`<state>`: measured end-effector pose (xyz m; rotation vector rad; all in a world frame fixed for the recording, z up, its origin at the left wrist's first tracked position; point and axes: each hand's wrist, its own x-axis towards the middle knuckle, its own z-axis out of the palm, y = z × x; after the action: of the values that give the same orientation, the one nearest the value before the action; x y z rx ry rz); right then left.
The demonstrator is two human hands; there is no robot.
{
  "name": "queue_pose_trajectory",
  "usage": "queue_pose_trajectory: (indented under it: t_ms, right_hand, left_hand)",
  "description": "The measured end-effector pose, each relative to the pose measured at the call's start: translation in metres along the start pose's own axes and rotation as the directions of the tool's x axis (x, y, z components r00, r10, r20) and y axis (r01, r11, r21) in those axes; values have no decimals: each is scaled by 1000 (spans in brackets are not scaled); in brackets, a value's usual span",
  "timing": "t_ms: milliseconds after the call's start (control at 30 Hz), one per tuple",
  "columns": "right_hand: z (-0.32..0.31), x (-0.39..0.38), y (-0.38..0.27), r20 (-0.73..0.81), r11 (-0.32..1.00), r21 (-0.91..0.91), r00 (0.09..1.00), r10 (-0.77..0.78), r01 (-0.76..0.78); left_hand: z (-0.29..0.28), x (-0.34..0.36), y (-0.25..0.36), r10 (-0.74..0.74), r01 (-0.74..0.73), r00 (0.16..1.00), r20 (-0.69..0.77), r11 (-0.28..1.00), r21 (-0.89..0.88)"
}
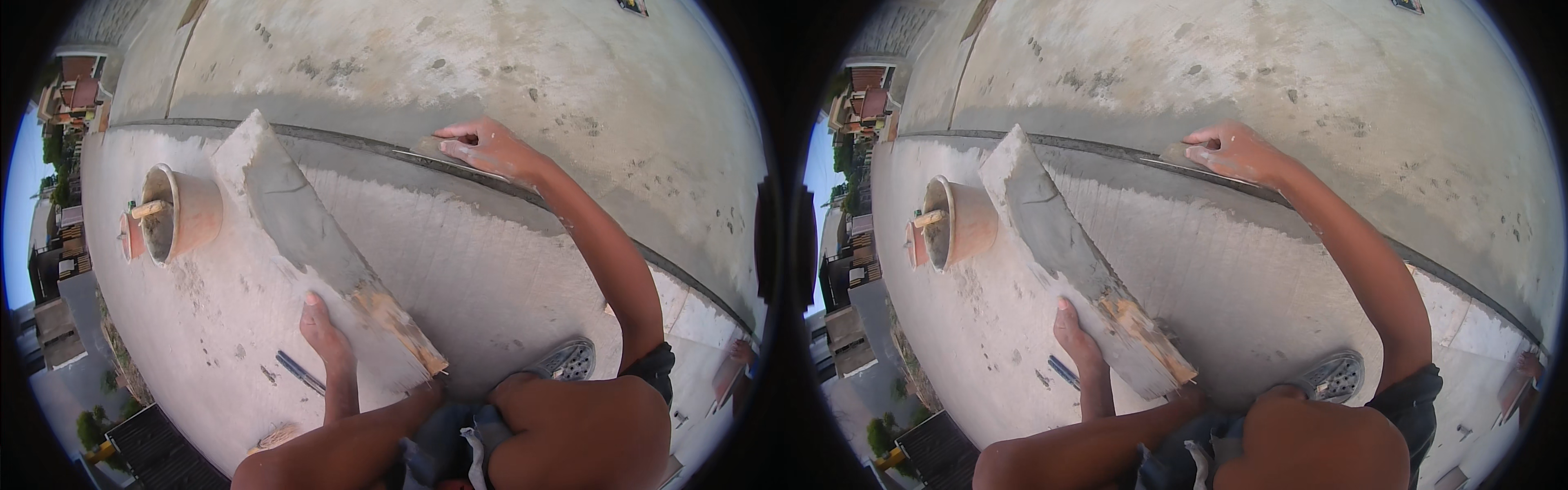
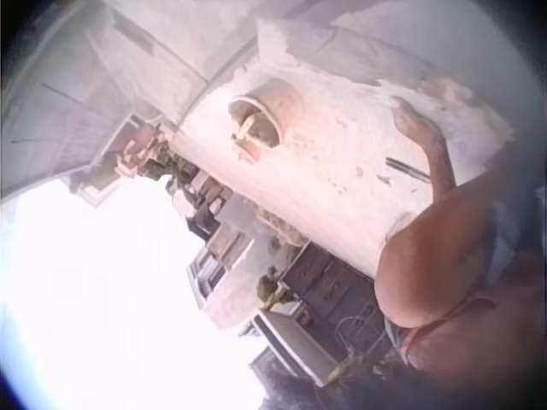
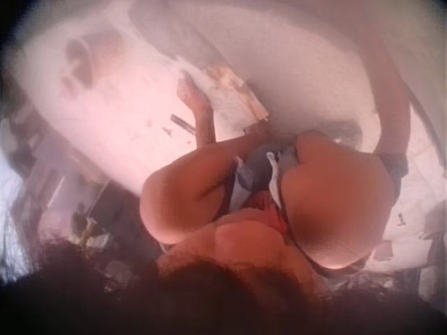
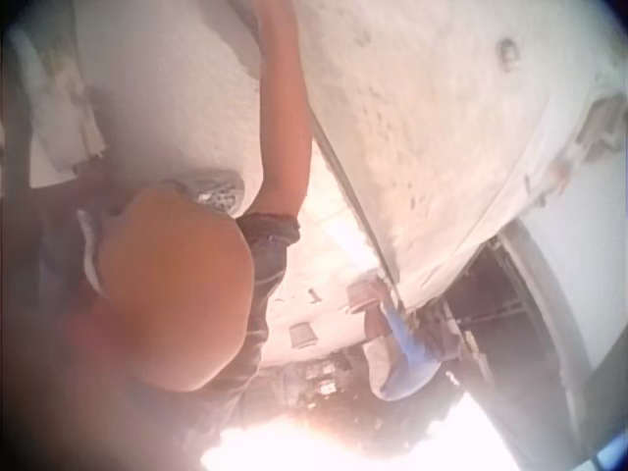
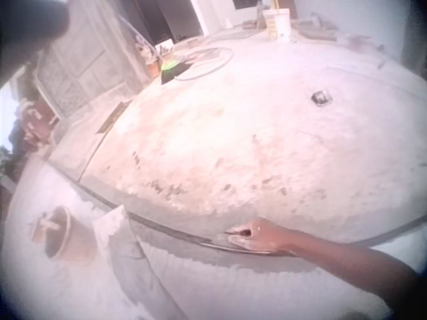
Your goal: The person smooths a freshly poured concrete surface using a trowel and a straightedge. They repeatedly scrape and level the wet concrete along a linear section, occasionally repositioning the straightedge to maintain a flat finish.
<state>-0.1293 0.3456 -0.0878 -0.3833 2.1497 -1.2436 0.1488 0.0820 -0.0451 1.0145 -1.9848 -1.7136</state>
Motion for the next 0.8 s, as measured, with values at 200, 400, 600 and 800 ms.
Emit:
queue_pose_trajectory:
  t_ms: [200, 400, 600, 800]
  right_hand:
    - [21, 26, -19, 11, 999, 27, 999, 32, -32]
    - [33, 36, -10, -24, 997, -57, 998, 51, -52]
    - [32, 41, 1, 4, 989, -137, 998, 55, -54]
    - [28, 23, 8, 1, 988, -153, 1000, 12, -12]
  left_hand:
    - [-11, 0, 2, 7, -6, 1000, -24, 998, 62]
    - [-14, -1, 2, 7, -5, 1000, -15, 995, 100]
    - [-12, 1, 4, -22, 26, 999, -35, 993, 116]
    - [-15, -1, -1, -41, 38, 998, 50, 997, 64]
